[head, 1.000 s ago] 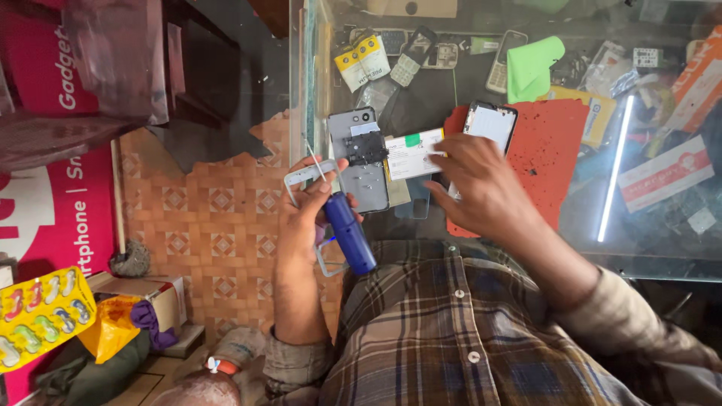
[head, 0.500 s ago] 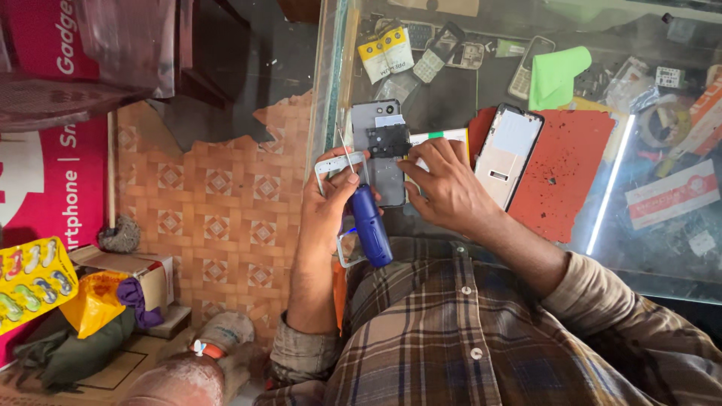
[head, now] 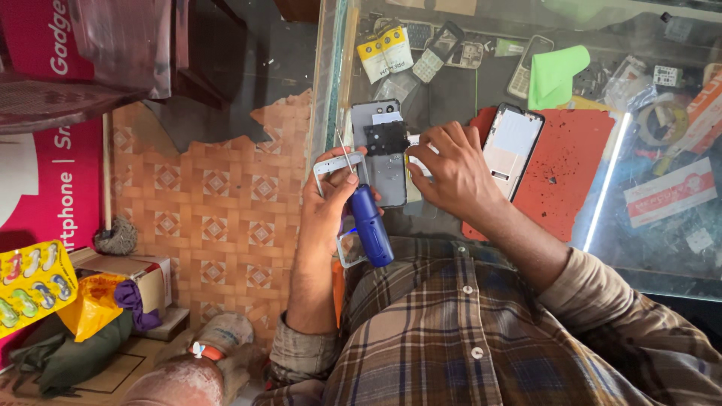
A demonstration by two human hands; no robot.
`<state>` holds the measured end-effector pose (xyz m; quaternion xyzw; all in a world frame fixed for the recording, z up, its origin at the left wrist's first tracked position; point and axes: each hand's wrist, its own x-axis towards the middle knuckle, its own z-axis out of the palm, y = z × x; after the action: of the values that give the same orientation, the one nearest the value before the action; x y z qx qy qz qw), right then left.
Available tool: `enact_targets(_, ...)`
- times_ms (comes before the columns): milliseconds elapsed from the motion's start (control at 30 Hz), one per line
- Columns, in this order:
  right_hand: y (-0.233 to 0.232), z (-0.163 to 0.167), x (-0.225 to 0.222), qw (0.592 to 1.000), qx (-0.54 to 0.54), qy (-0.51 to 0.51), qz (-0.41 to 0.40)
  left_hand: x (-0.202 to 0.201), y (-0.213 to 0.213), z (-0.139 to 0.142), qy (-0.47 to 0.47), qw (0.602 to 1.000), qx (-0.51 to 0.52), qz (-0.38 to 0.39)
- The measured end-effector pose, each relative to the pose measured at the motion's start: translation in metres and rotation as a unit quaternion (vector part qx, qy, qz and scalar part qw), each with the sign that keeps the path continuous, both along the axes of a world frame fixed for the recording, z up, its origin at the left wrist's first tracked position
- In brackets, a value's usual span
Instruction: The person uses a blue electric screwdriver to unscrew screws from a phone midframe bezel, repositioning the frame repeatedly to reach each screw. They then move to a phone back cover and continue unscrewing screws from it with the same driver.
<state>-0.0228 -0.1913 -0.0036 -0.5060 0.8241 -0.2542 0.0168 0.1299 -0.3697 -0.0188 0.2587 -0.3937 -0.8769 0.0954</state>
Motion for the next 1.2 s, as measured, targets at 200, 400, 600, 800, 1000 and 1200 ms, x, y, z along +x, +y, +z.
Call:
enact_targets(200, -0.008, 0.002, 0.003, 0.999, 0.006, 0.024, 0.025, 0.000, -0.002, -0.001, -0.011, 1.000, 0.005, 0.001)
enact_targets(400, -0.021, 0.001, 0.000, 0.989, 0.057, 0.130, 0.048, 0.001, -0.001, -0.002, -0.020, 1.000, 0.006, 0.005)
enact_targets(600, -0.023, 0.004, 0.006, 0.988, 0.006, 0.106, 0.108, -0.001, -0.002, -0.003, -0.004, 1.000, 0.023, 0.009)
enact_targets(800, -0.009, 0.013, 0.001, 0.996, -0.052, -0.018, 0.071, 0.004, -0.002, -0.003, 0.021, 0.999, 0.044, 0.023)
enact_targets(1000, 0.031, 0.040, 0.019, 0.957, -0.037, -0.286, -0.021, 0.010, 0.010, 0.010, 0.073, 0.993, 0.076, 0.049)
enact_targets(1200, 0.037, 0.051, 0.062, 0.920, -0.132, -0.366, 0.046, -0.004, 0.055, 0.030, 0.135, 0.990, -0.011, 0.044)
